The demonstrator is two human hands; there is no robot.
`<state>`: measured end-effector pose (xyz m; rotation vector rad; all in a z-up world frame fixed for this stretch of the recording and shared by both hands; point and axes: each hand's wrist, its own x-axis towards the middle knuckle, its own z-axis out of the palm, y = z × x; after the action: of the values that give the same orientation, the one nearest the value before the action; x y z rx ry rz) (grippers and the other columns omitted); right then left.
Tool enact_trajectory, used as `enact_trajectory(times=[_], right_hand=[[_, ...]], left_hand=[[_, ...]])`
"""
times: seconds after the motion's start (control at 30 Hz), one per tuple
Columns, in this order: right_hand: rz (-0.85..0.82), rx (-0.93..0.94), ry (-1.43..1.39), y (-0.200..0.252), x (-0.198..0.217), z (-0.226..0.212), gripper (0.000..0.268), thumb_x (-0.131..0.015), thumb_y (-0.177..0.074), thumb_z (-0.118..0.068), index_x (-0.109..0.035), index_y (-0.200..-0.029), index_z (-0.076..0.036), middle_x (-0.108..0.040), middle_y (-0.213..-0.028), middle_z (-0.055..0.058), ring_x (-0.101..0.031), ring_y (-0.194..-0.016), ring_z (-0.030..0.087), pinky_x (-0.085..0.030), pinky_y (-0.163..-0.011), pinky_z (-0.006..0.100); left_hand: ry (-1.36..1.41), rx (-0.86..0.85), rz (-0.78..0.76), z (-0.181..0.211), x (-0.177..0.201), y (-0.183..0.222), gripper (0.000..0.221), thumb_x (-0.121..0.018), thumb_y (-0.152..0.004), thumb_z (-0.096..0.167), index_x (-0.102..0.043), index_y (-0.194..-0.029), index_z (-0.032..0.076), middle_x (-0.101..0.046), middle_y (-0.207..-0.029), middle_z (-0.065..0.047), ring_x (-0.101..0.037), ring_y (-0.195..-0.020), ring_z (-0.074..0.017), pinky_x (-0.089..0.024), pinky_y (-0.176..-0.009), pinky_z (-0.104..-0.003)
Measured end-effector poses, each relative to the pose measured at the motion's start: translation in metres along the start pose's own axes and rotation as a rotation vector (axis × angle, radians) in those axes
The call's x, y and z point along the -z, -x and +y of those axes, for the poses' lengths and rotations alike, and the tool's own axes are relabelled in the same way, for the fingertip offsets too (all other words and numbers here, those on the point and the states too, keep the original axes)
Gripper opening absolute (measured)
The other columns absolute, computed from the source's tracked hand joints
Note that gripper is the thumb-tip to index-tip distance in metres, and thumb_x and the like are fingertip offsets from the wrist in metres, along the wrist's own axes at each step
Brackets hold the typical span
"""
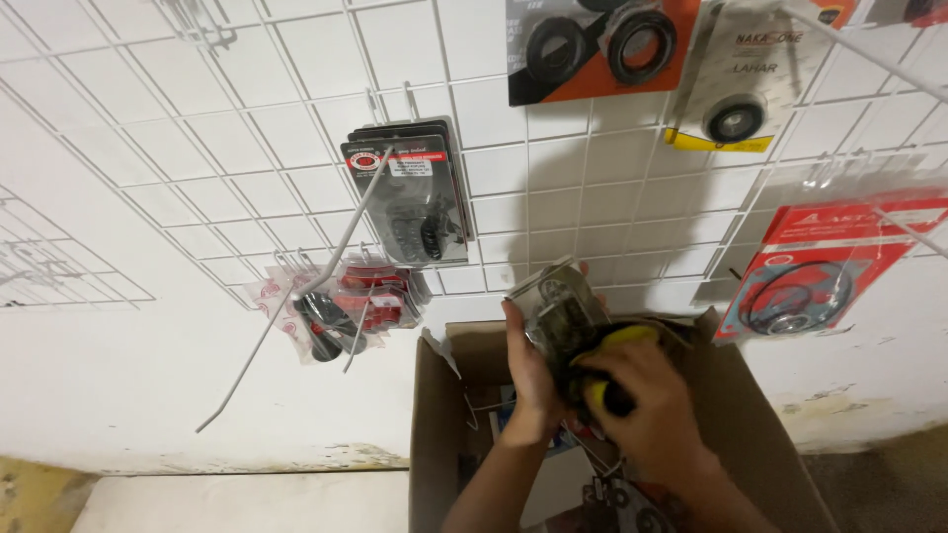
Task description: Wiping down an automotive component with a cloth and organizing parts on a display rack.
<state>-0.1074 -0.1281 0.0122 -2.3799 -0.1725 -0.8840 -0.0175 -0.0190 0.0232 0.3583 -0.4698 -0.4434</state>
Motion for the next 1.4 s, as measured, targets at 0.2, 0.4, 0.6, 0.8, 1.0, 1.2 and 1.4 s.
enact_trajectory(times=[0.2,0.4,0.6,0.8,1.0,1.2,1.4], right_hand=[[0.263,0.001,0.090,-0.024,0.019,0.011,0.036,-0.078,-0.069,0.000,-0.074,-0.104,-0.007,-0.070,-0.108,0.006,-0.064,-0.101,0.026,-0.049,-0.093,0.036],[0.354,0.014,0.098,-0.028,0.029,0.003,0.035,-0.076,-0.074,0.008,-0.072,-0.108,0.001,-0.067,-0.111,0.013,-0.063,-0.101,0.030,-0.050,-0.092,0.037],[0.187,0.016,0.056,-0.020,0.018,0.028,0.037,-0.079,-0.070,-0.003,-0.073,-0.106,-0.006,-0.071,-0.110,0.008,-0.065,-0.100,0.028,-0.050,-0.091,0.036],[0.337,0.036,0.062,-0.035,0.038,0.023,0.031,-0.076,-0.078,0.002,-0.079,-0.103,-0.016,-0.072,-0.101,0.004,-0.069,-0.098,0.028,-0.053,-0.099,0.042],[0.102,-0.026,-0.083,-0.032,0.050,0.012,0.045,-0.074,-0.059,0.009,-0.075,-0.101,-0.006,-0.073,-0.109,0.008,-0.068,-0.100,0.022,-0.053,-0.090,0.030],[0.065,0.109,0.048,-0.014,0.016,-0.012,0.041,-0.075,-0.060,-0.004,-0.073,-0.101,-0.007,-0.071,-0.105,0.005,-0.064,-0.093,0.026,-0.050,-0.084,0.035],[0.040,0.054,-0.068,0.001,-0.018,-0.003,0.043,-0.074,-0.060,-0.002,-0.073,-0.103,-0.007,-0.069,-0.101,0.005,-0.065,-0.087,0.025,-0.051,-0.080,0.033]], left_hand=[[-0.418,0.094,0.351,-0.006,0.019,0.005,0.074,-0.031,-0.099,0.059,-0.057,-0.145,0.008,-0.061,-0.144,-0.010,-0.055,-0.130,-0.0248,-0.036,-0.111,-0.041],[-0.654,0.269,0.232,-0.032,0.062,0.012,0.082,-0.031,-0.103,0.056,-0.019,-0.158,-0.004,-0.015,-0.172,-0.016,-0.012,-0.159,-0.0273,-0.011,-0.125,-0.037],[-0.732,0.126,0.220,-0.039,0.095,0.007,0.081,-0.026,-0.102,0.059,-0.013,-0.161,0.005,-0.010,-0.172,-0.014,-0.009,-0.159,-0.0265,-0.007,-0.126,-0.038],[-0.853,0.299,-0.123,-0.004,0.017,0.012,0.089,-0.008,-0.100,0.063,-0.015,-0.160,-0.002,-0.006,-0.173,-0.014,-0.002,-0.159,-0.0288,-0.001,-0.125,-0.040],[-1.055,0.151,-0.370,0.004,-0.007,0.014,0.074,-0.008,-0.109,0.044,-0.024,-0.153,-0.013,-0.032,-0.161,-0.030,-0.033,-0.149,-0.0400,-0.023,-0.123,-0.045],[-0.658,0.166,-0.168,-0.019,0.017,0.007,0.076,-0.011,-0.107,0.054,-0.041,-0.151,-0.001,-0.048,-0.151,-0.013,-0.046,-0.137,-0.0239,-0.030,-0.121,-0.035],[-0.293,0.153,0.293,-0.007,0.037,-0.008,0.093,-0.032,-0.094,0.067,-0.047,-0.152,-0.005,-0.054,-0.152,-0.015,-0.053,-0.131,-0.0251,-0.038,-0.112,-0.034]])
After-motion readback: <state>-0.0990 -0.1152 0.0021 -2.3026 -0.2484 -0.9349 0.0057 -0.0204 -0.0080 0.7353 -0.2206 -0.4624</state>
